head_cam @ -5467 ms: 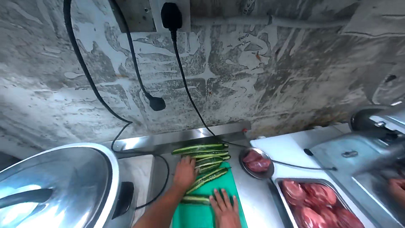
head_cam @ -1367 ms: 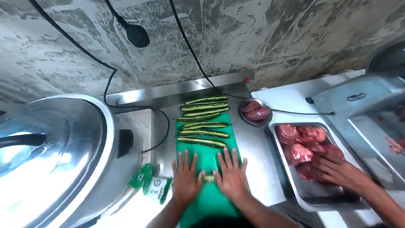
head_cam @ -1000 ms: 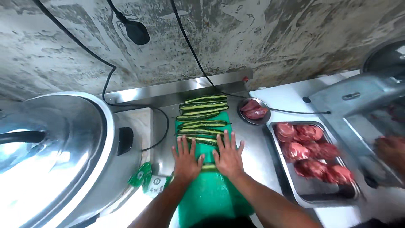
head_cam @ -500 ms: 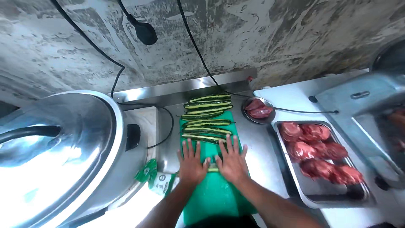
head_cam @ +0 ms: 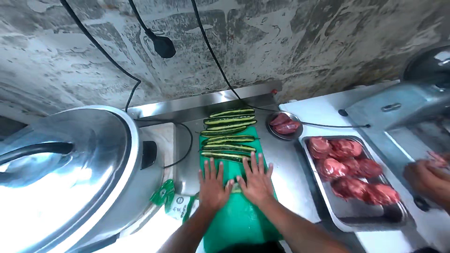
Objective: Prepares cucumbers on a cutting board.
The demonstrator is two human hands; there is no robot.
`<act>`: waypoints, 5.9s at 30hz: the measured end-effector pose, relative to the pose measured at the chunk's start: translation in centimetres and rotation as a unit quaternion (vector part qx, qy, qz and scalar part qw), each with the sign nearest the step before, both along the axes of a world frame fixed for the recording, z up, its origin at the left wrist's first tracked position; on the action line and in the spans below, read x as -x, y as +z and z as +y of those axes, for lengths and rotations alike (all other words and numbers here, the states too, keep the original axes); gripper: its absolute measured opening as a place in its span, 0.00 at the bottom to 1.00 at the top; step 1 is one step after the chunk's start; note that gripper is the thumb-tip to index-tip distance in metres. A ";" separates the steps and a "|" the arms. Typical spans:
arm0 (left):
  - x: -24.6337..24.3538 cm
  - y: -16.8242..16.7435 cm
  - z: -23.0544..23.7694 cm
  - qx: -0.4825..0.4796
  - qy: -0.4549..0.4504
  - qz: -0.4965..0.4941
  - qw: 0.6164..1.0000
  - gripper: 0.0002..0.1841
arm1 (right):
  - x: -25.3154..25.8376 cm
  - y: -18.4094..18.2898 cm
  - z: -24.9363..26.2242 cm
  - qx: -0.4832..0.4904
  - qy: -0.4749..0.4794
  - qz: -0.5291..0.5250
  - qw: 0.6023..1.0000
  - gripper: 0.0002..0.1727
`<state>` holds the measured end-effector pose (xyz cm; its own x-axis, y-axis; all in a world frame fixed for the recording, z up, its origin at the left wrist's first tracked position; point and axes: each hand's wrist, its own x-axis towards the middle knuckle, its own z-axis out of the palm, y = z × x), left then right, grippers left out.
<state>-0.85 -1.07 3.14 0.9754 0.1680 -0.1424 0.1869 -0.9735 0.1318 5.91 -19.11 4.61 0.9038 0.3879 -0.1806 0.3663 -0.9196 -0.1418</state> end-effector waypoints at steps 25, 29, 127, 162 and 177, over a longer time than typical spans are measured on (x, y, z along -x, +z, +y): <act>-2.1 -0.4 3.5 -0.012 0.052 -0.027 0.998 0.49 | -2.7 -0.5 0.0 -0.009 -0.095 -0.026 0.995 0.49; -1.7 -0.4 3.2 -0.022 0.010 -0.033 0.999 0.45 | -2.7 -0.7 0.1 0.004 -0.071 -0.037 0.997 0.51; -5.2 -0.6 1.9 0.008 0.032 -0.038 0.999 0.50 | -4.7 -0.8 2.1 0.003 -0.049 -0.001 0.999 0.51; 8.9 -1.5 -0.9 0.081 -0.123 -0.124 0.981 0.46 | 8.4 -3.0 -3.6 -0.105 0.071 -0.065 0.990 0.40; 5.2 -1.3 -2.2 0.011 -0.064 -0.177 0.982 0.39 | 5.6 -2.6 -1.3 -0.038 0.041 -0.106 0.993 0.41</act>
<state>-6.10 -3.30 1.86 0.9776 0.0421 0.2064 0.0027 -0.9823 0.1875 0.28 -20.38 2.06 0.8836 0.4662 0.0434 0.4678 -0.8755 -0.1213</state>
